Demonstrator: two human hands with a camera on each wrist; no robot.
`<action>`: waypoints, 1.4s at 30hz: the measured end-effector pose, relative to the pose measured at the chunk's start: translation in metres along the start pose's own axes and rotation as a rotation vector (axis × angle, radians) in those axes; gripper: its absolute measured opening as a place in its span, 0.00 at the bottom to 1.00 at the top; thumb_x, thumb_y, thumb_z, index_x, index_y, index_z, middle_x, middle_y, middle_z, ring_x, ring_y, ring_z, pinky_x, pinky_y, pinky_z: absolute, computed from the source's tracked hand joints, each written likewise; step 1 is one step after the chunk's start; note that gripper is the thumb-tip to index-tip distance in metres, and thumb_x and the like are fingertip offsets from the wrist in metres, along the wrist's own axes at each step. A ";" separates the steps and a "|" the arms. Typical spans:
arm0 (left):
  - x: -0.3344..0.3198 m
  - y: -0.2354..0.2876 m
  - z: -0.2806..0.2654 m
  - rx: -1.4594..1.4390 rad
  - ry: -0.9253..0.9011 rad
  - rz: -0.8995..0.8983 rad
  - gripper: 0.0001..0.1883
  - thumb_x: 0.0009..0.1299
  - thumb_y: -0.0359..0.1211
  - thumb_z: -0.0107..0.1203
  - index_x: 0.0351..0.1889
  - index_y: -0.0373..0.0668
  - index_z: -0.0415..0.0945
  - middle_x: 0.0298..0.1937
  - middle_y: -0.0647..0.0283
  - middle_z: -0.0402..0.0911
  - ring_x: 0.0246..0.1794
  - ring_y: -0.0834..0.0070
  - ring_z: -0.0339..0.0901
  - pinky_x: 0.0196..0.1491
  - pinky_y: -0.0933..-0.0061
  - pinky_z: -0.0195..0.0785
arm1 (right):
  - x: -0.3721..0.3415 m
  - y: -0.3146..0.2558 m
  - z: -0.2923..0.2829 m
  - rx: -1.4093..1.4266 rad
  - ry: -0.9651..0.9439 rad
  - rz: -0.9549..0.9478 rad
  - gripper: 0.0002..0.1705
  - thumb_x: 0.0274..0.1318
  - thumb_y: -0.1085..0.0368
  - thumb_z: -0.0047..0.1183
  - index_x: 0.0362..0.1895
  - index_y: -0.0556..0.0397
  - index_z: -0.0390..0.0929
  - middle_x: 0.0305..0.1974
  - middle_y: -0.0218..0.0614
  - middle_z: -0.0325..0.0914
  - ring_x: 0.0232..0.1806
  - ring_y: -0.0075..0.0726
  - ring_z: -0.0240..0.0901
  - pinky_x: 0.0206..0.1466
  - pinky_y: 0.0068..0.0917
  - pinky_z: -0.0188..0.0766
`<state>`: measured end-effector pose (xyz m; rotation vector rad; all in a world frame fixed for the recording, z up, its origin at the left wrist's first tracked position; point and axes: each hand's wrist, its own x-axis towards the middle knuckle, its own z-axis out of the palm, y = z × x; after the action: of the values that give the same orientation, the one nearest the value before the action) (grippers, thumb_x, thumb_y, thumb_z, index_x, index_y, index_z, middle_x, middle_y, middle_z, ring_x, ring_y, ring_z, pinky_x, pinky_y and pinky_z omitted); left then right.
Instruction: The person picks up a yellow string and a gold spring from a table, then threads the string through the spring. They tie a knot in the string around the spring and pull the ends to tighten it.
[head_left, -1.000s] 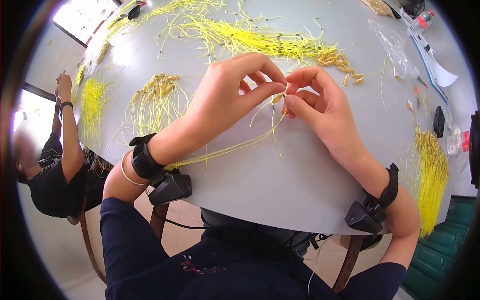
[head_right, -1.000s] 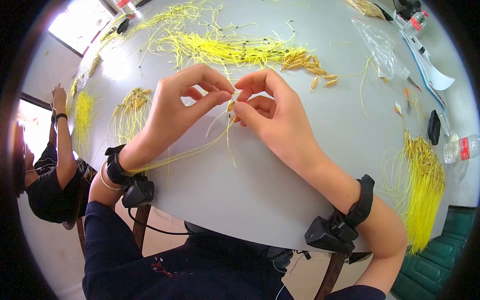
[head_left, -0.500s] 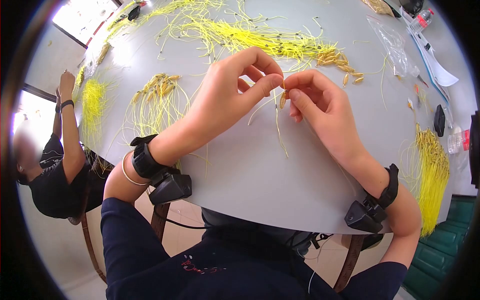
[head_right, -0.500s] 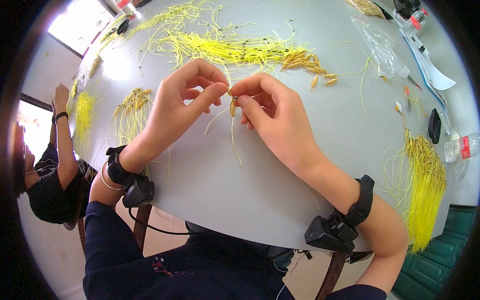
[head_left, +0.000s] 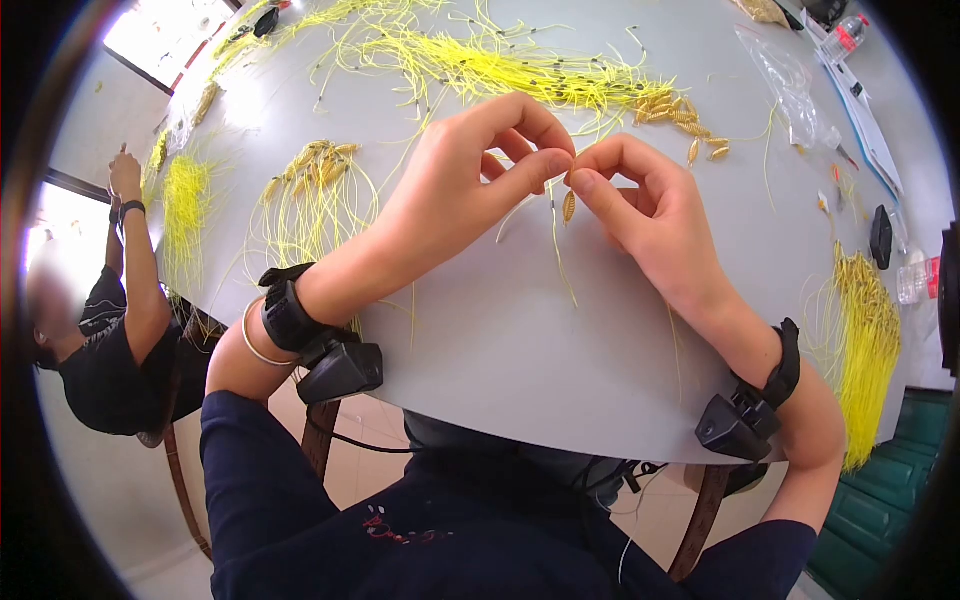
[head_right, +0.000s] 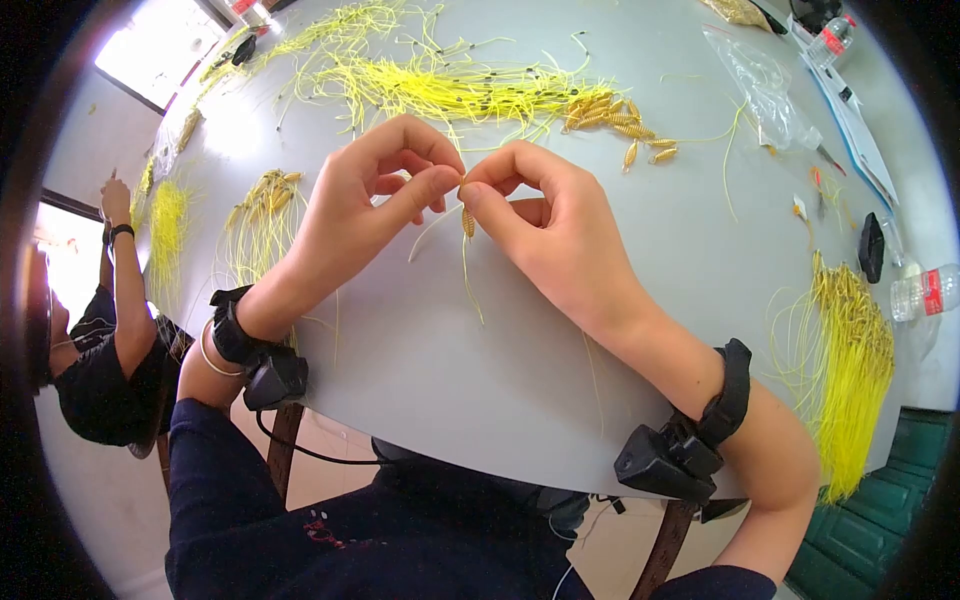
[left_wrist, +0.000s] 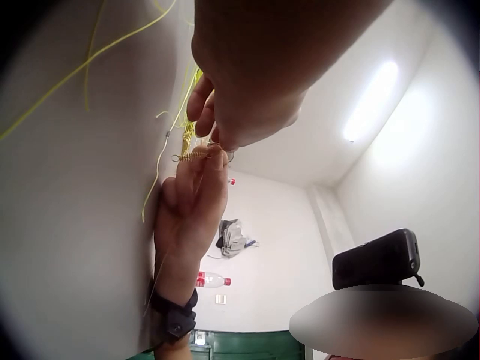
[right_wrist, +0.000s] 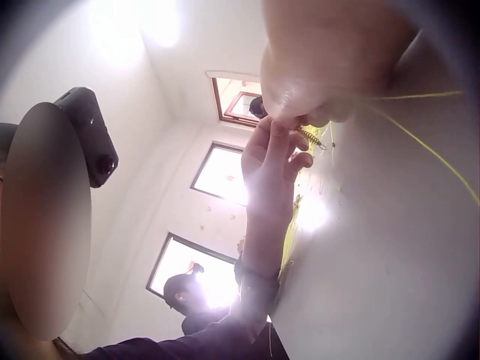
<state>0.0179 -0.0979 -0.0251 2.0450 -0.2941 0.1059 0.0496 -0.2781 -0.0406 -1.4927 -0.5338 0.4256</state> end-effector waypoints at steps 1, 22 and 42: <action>0.000 0.001 0.000 -0.020 0.004 -0.012 0.05 0.66 0.30 0.53 0.36 0.39 0.73 0.33 0.70 0.75 0.31 0.85 0.72 0.31 0.84 0.66 | 0.000 0.000 0.000 0.000 0.000 0.001 0.07 0.57 0.67 0.51 0.34 0.59 0.72 0.31 0.28 0.72 0.29 0.15 0.70 0.31 0.11 0.64; 0.000 -0.006 0.001 -0.152 -0.043 -0.031 0.11 0.64 0.29 0.55 0.43 0.40 0.70 0.39 0.68 0.73 0.39 0.85 0.72 0.36 0.83 0.68 | 0.002 0.004 -0.001 -0.083 0.072 -0.063 0.07 0.57 0.69 0.50 0.29 0.58 0.69 0.25 0.27 0.71 0.28 0.13 0.67 0.28 0.12 0.62; 0.000 -0.008 0.001 -0.138 -0.058 -0.011 0.11 0.65 0.29 0.54 0.45 0.40 0.70 0.41 0.69 0.74 0.39 0.85 0.71 0.36 0.83 0.66 | 0.001 0.007 0.001 -0.092 0.018 0.004 0.07 0.57 0.69 0.49 0.34 0.63 0.71 0.26 0.29 0.73 0.28 0.14 0.68 0.30 0.13 0.66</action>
<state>0.0199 -0.0955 -0.0326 1.9144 -0.3171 0.0186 0.0499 -0.2765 -0.0475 -1.5850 -0.5428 0.3944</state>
